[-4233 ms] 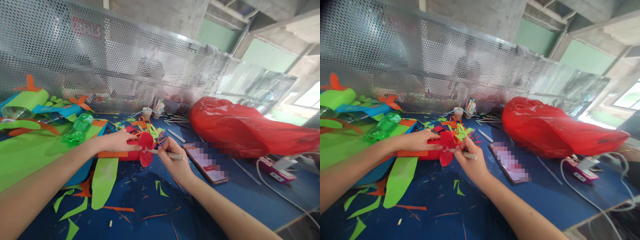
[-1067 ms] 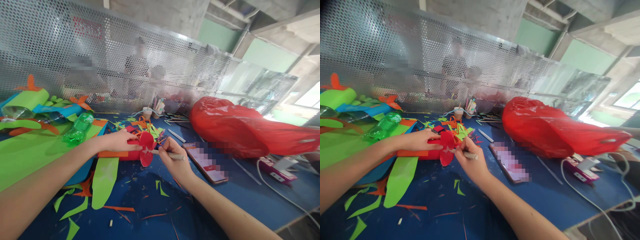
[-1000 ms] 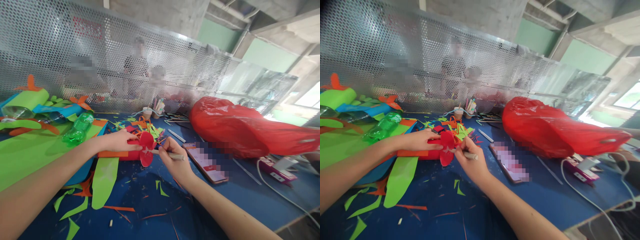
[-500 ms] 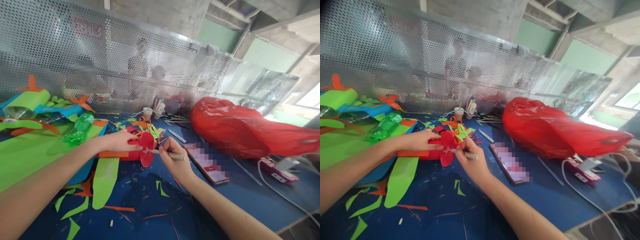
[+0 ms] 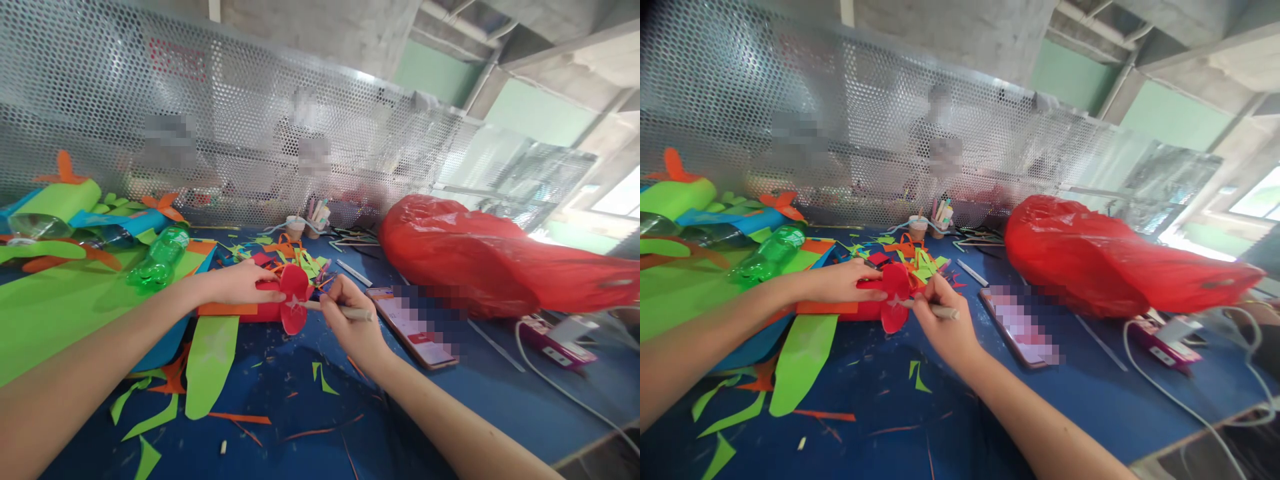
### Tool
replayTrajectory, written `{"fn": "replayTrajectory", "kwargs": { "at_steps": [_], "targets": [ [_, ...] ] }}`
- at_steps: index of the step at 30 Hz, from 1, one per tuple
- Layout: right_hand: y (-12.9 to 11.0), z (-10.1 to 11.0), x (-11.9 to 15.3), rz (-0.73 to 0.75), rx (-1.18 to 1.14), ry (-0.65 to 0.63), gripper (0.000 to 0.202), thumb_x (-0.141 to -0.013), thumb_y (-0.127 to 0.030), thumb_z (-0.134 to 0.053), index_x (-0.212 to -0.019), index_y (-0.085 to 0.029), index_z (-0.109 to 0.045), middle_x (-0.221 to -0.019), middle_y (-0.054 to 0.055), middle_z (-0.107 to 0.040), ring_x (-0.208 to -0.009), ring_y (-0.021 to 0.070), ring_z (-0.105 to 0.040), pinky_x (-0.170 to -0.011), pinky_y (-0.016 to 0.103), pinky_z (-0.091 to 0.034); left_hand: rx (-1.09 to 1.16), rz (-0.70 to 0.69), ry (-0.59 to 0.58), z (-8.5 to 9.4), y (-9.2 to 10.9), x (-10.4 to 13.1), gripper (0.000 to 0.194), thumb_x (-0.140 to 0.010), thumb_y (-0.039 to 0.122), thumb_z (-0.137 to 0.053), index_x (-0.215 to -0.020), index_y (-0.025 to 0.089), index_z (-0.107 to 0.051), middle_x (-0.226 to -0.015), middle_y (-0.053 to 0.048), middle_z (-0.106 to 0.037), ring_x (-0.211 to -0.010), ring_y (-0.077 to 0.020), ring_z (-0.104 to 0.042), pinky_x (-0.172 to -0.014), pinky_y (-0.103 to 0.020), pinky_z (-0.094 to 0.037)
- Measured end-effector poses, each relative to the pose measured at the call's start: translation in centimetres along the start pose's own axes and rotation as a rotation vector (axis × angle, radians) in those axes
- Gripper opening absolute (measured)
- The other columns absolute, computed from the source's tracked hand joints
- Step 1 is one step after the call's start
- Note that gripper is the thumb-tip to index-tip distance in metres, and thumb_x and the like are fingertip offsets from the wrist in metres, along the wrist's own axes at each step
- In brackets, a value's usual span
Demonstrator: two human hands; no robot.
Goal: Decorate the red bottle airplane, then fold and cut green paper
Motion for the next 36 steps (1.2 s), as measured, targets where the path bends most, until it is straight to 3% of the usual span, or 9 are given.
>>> {"fn": "replayTrajectory", "kwargs": {
  "at_steps": [4, 11, 19, 36],
  "targets": [
    [-0.18, 0.02, -0.10, -0.014, -0.090, -0.020, 0.023, -0.086, -0.032, -0.057, -0.071, -0.025, -0.041, -0.052, -0.008, -0.047, -0.046, 0.0100, -0.040, -0.047, 0.023, -0.030, -0.002, 0.002, -0.001, -0.07, -0.15, -0.03, 0.067, -0.090, 0.076, -0.040, -0.107, 0.021, -0.073, -0.099, -0.010, -0.076, -0.099, -0.0307, -0.062, -0.081, -0.033, -0.043],
    [0.48, 0.00, -0.07, -0.008, -0.028, 0.004, 0.028, -0.081, -0.030, -0.061, -0.065, -0.024, -0.039, -0.054, -0.009, -0.037, -0.050, 0.0091, -0.031, -0.049, 0.024, -0.028, -0.008, 0.007, 0.000, -0.23, -0.30, -0.19, 0.071, -0.089, 0.077, -0.040, -0.118, 0.020, -0.072, -0.105, -0.012, -0.076, -0.103, -0.0323, -0.062, -0.085, -0.035, -0.044],
    [0.44, 0.02, -0.14, -0.010, 0.009, 0.006, 0.025, -0.080, -0.028, -0.058, -0.065, -0.024, -0.038, -0.055, -0.009, -0.036, -0.050, 0.0092, -0.030, -0.050, 0.024, -0.028, -0.003, 0.013, -0.011, -0.17, -0.18, -0.13, 0.068, -0.090, 0.074, -0.041, -0.120, 0.021, -0.071, -0.108, -0.011, -0.076, -0.106, -0.0319, -0.060, -0.088, -0.035, -0.044],
    [0.31, 0.15, -0.12, -0.023, 0.018, -0.004, 0.021, -0.078, -0.028, -0.055, -0.065, -0.025, -0.038, -0.053, -0.008, -0.038, -0.048, 0.0095, -0.033, -0.047, 0.024, -0.027, 0.006, -0.007, 0.000, -0.11, -0.09, -0.06, 0.063, -0.090, 0.074, -0.041, -0.103, 0.021, -0.073, -0.096, -0.010, -0.075, -0.101, -0.0311, -0.061, -0.086, -0.035, -0.045]
  ]
}}
Point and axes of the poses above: each hand's wrist, its own x-axis away from the middle knuckle, its own z-axis out of the back of the hand, y = z × x, the point moved 2 cm from there along -x, towards the middle knuckle
